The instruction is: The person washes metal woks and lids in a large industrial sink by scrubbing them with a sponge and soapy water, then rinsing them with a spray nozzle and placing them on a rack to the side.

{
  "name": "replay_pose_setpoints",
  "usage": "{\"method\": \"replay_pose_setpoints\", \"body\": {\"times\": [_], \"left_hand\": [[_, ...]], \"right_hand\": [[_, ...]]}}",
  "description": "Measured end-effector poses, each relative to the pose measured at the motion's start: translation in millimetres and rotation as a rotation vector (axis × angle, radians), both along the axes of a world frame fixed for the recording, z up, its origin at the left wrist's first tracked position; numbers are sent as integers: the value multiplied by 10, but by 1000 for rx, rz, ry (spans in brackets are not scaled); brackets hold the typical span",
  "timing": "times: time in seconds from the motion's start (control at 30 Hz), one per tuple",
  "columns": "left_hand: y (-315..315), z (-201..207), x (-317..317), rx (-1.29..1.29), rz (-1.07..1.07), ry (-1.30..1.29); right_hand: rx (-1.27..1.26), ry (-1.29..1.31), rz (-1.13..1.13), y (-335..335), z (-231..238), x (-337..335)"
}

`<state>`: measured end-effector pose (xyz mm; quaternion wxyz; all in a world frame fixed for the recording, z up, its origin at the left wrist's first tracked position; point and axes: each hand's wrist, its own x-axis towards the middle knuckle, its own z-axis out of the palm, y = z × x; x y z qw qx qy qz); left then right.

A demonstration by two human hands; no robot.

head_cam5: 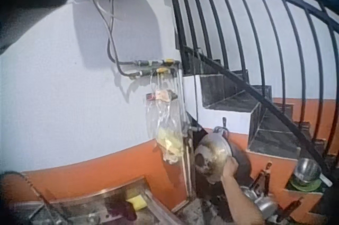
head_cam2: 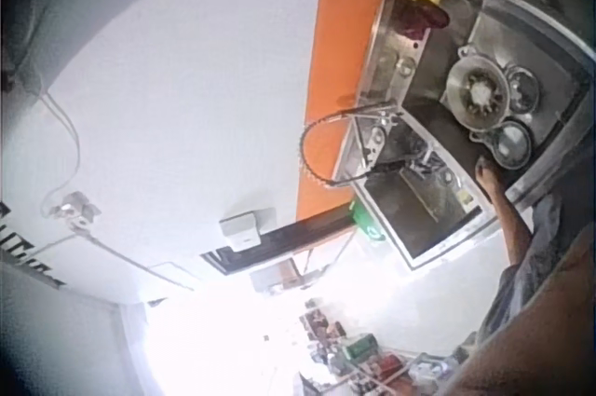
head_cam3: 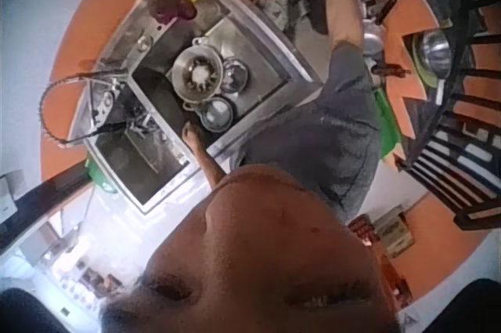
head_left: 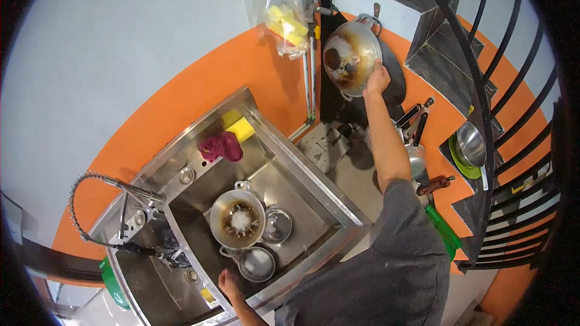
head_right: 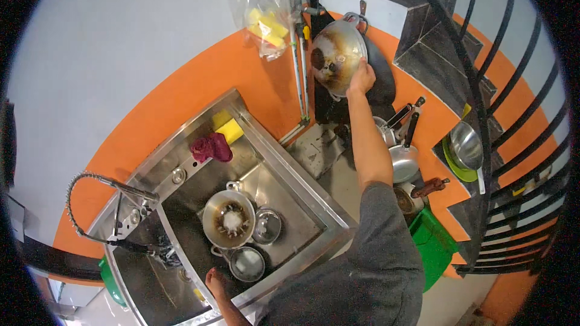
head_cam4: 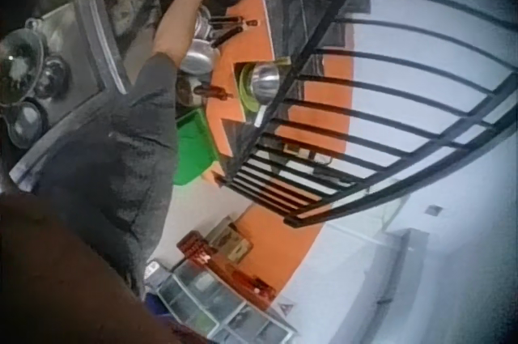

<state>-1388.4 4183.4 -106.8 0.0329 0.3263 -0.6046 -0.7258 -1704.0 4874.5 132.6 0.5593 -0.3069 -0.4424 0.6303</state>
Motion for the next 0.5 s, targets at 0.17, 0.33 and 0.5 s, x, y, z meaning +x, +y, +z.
{"method": "replay_pose_setpoints", "body": {"times": [0.17, 0.33, 0.5], "left_hand": [[12, -142, -7, -34, -25, 11], [124, 95, 110, -73, 26, -51], [72, 106, 60, -173, 22, -157]], "right_hand": [[122, -23, -71, 191, -220, 46], [274, -292, -239, 252, -376, -57], [278, -600, -333, 408, -388, 11]]}}
